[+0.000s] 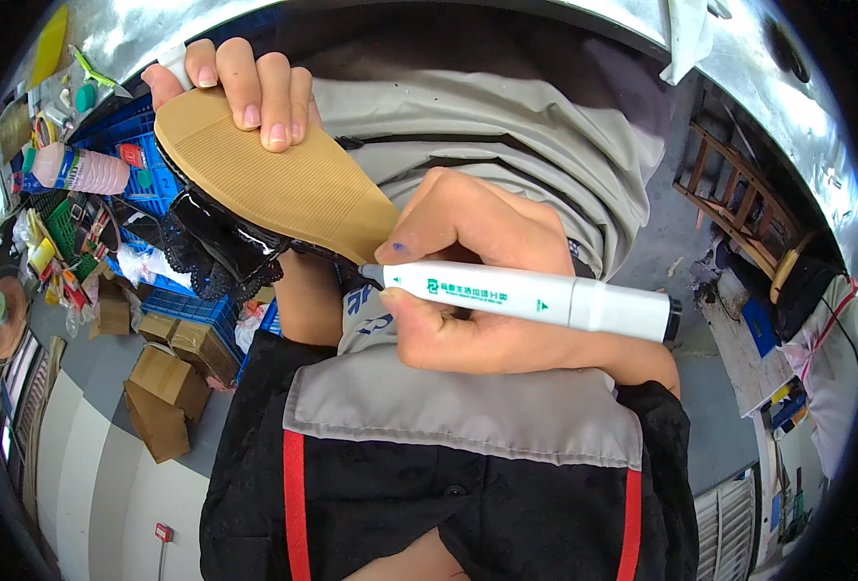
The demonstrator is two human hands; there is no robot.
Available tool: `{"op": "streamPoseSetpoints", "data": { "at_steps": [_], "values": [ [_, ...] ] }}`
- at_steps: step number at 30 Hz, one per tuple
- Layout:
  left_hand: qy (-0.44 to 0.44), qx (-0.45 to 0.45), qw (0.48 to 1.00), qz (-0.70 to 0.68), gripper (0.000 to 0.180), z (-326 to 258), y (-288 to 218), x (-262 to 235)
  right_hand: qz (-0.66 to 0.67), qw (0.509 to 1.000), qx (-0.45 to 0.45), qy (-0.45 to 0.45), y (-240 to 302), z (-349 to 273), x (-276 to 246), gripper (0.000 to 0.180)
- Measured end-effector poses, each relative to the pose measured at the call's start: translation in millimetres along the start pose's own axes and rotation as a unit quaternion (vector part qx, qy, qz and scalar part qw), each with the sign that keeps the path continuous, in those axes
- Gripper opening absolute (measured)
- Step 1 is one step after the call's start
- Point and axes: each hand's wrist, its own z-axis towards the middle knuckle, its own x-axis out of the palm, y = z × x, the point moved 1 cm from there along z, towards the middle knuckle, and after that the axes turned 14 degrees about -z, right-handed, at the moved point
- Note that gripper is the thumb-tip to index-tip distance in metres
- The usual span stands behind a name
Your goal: Cleaning and inspecting shoe soles and uppers at a manufacturing conveyor belt.
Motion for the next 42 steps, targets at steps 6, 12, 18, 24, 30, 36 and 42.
{"op": "streamPoseSetpoints", "data": {
  "at_steps": [6, 12, 18, 24, 30, 36, 42],
  "values": [
    [-0.004, 0.002, 1.0, 0.003, 0.061, -1.7, -0.4, -0.3, -0.005, 1.0, -0.001, 0.001, -1.0, 0.3, -0.3, 0.029],
    [-0.005, 0.0, 1.0, 0.0, 0.06, -0.1, 1.3, 0.8, -0.003, 1.0, -0.005, -0.01, -0.4, 0.0, -0.3, 0.028],
    [-0.006, 0.004, 1.0, -0.007, 0.06, -2.0, 0.5, -3.3, 0.014, 1.0, -0.005, -0.023, -1.7, -3.3, 0.1, 0.027],
    [-0.007, 0.0, 1.0, -0.018, 0.06, -4.0, 2.2, -6.6, 0.003, 0.999, -0.031, -0.024, -2.5, -12.4, -9.4, 0.027],
    [-0.017, 0.015, 1.0, -0.018, 0.06, -4.7, 3.3, -3.4, 0.01, 1.0, 0.017, 0.006, 0.6, -10.0, -7.3, 0.026],
    [-0.011, 0.005, 1.0, -0.009, 0.06, -3.9, 0.8, -2.9, 0.0, 1.0, 0.013, 0.01, -0.5, -8.3, -6.0, 0.026],
    [-0.011, 0.003, 1.0, -0.006, 0.06, -2.7, 0.7, -2.8, -0.02, 1.0, -0.002, 0.0, -0.4, -5.9, -4.3, 0.027]
  ]
}}
